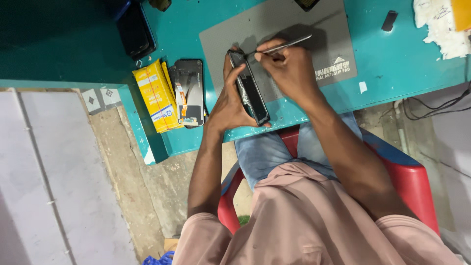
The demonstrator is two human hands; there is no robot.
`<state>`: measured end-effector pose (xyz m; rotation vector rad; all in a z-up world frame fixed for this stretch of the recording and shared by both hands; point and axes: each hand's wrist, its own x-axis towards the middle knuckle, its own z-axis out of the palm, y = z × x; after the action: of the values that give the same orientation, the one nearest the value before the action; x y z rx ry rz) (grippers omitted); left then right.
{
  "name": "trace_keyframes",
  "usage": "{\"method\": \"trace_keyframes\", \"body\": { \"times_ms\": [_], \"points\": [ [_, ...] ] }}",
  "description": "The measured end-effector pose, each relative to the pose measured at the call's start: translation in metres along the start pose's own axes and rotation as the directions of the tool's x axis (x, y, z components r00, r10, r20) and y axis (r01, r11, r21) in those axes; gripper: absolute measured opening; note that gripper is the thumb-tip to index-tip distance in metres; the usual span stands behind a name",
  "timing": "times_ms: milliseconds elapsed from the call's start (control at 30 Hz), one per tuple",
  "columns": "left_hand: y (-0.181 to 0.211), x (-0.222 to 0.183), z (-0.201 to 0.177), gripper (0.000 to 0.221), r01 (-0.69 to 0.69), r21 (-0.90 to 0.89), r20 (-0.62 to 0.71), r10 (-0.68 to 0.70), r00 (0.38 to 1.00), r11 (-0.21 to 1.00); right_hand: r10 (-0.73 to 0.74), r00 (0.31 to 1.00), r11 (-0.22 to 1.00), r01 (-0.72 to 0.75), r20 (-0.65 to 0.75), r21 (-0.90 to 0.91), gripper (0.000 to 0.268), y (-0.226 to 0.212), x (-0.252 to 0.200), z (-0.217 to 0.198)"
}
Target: The person uses a metal tool to pry and separate the screen assembly from the frame of a disassembled smartphone. They work on the edges of the device, carefully lifting the screen to detach it from the main body.
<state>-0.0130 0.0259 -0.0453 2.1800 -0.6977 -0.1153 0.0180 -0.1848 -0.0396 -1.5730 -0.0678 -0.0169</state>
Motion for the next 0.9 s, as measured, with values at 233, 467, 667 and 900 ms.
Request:
{"method": "trace_keyframes", "body": {
  "times_ms": [233, 467, 667, 900],
  "points": [
    [0.002, 0.005, 0.0, 0.161, 0.082, 0.013, 0.051, -0.082, 0.995, 0.997, -0.021, 0.997, 0.992, 0.031, -0.075, 0.123, 0.019, 0.002, 0.023, 0.008],
    [-0.002, 0.002, 0.002, 0.161, 0.093, 0.017, 0.066, -0.093, 0.993, 0.996, -0.042, 0.994, 0.996, 0.034, -0.098, -0.078, 0.017, 0.003, 0.023, 0.009],
    [-0.008, -0.001, 0.004, 0.16, 0.17, 0.03, 0.11, -0.172, 0.979, 0.985, -0.202, 0.972, 0.975, 0.189, -0.121, -0.114, 0.016, 0.013, 0.029, 0.013],
    [-0.009, -0.002, 0.005, 0.158, 0.16, 0.045, 0.106, -0.164, 0.981, 0.986, -0.172, 0.98, 0.973, 0.153, -0.098, -0.171, 0.016, 0.014, 0.028, 0.013]
  ]
}}
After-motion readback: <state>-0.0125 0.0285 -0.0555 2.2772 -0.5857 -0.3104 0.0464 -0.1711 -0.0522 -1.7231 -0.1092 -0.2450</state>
